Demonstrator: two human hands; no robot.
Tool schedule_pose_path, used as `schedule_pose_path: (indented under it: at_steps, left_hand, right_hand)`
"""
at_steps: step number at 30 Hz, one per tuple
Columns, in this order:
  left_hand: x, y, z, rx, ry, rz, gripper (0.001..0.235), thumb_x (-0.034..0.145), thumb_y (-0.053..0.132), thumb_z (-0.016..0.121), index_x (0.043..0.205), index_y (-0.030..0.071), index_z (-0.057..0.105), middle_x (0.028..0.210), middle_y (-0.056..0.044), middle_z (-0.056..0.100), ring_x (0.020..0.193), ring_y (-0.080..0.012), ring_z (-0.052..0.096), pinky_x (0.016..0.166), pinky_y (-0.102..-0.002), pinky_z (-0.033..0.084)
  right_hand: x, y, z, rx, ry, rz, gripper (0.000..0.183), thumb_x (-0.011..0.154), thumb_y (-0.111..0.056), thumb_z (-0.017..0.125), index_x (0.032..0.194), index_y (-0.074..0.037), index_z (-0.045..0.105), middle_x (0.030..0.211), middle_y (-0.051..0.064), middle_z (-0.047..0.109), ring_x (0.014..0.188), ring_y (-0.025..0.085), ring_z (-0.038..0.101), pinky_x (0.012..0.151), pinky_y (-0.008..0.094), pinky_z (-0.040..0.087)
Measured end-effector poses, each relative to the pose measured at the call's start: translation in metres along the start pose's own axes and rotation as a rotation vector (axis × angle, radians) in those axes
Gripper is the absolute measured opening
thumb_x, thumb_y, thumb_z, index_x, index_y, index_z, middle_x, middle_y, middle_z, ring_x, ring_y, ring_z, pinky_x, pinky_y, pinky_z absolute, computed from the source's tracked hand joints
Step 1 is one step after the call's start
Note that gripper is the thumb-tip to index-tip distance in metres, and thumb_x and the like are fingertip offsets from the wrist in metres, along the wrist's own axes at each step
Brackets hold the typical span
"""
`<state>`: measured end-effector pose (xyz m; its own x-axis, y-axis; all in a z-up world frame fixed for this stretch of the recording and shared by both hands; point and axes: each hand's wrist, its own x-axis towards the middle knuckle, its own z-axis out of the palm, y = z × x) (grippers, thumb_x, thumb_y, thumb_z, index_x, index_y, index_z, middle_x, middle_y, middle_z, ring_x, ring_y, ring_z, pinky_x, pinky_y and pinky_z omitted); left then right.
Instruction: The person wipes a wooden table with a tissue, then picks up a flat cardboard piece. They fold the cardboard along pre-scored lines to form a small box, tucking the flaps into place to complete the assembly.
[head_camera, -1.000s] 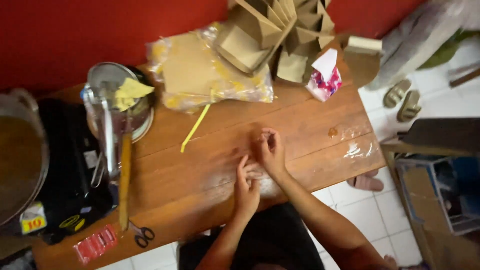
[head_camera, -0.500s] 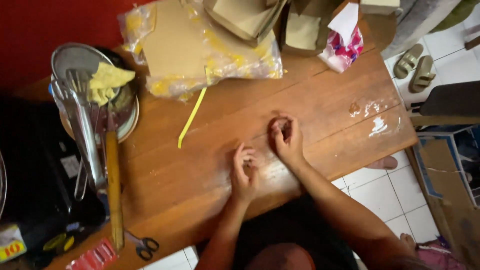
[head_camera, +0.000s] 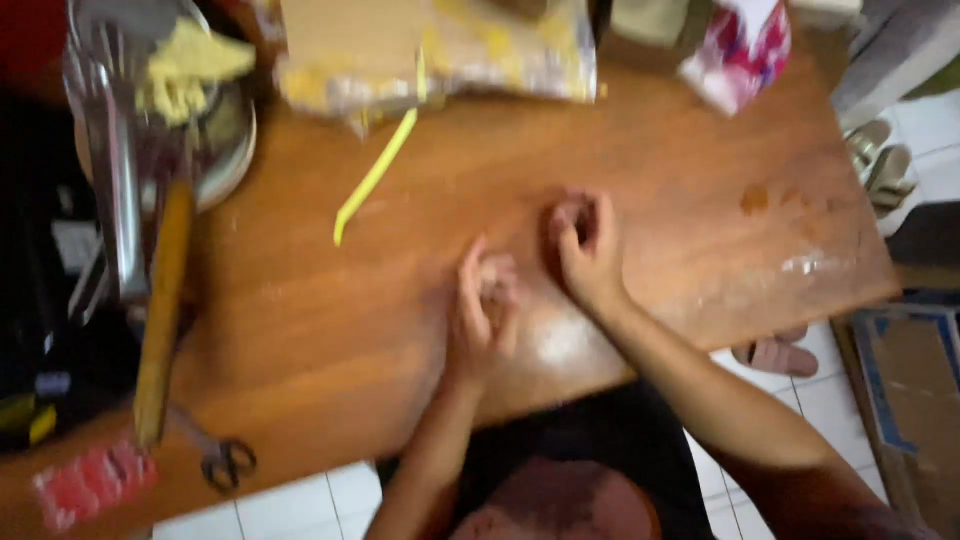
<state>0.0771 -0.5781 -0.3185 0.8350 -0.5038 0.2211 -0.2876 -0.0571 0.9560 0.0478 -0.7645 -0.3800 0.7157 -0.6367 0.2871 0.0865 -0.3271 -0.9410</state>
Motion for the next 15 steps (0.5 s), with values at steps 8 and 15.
schedule_pose_path:
  at_steps: [8,15]
  left_hand:
    - [-0.016,0.004,0.016,0.448,0.010,0.228,0.070,0.092,0.016,0.058,0.152,-0.002,0.028,0.149,-0.031,0.036,0.140,-0.0502,0.030,0.115,-0.063,0.019]
    - [-0.017,0.006,0.020,0.678,-0.049,0.260,0.070,0.093,0.022,0.060,0.152,0.002,0.030,0.150,-0.030,0.033,0.144,-0.0467,0.027,0.117,-0.054,0.024]
  right_hand:
    - [-0.002,-0.017,0.004,0.047,-0.041,-0.013,0.023,0.092,-0.002,0.057,0.115,-0.007,0.056,0.081,0.003,0.062,0.065,0.012,0.055,0.062,0.024,0.046]
    - [-0.006,-0.019,0.003,0.108,-0.072,-0.046,0.027,0.094,-0.002,0.055,0.120,-0.009,0.051,0.080,0.002,0.063,0.066,0.009,0.056,0.062,0.020,0.045]
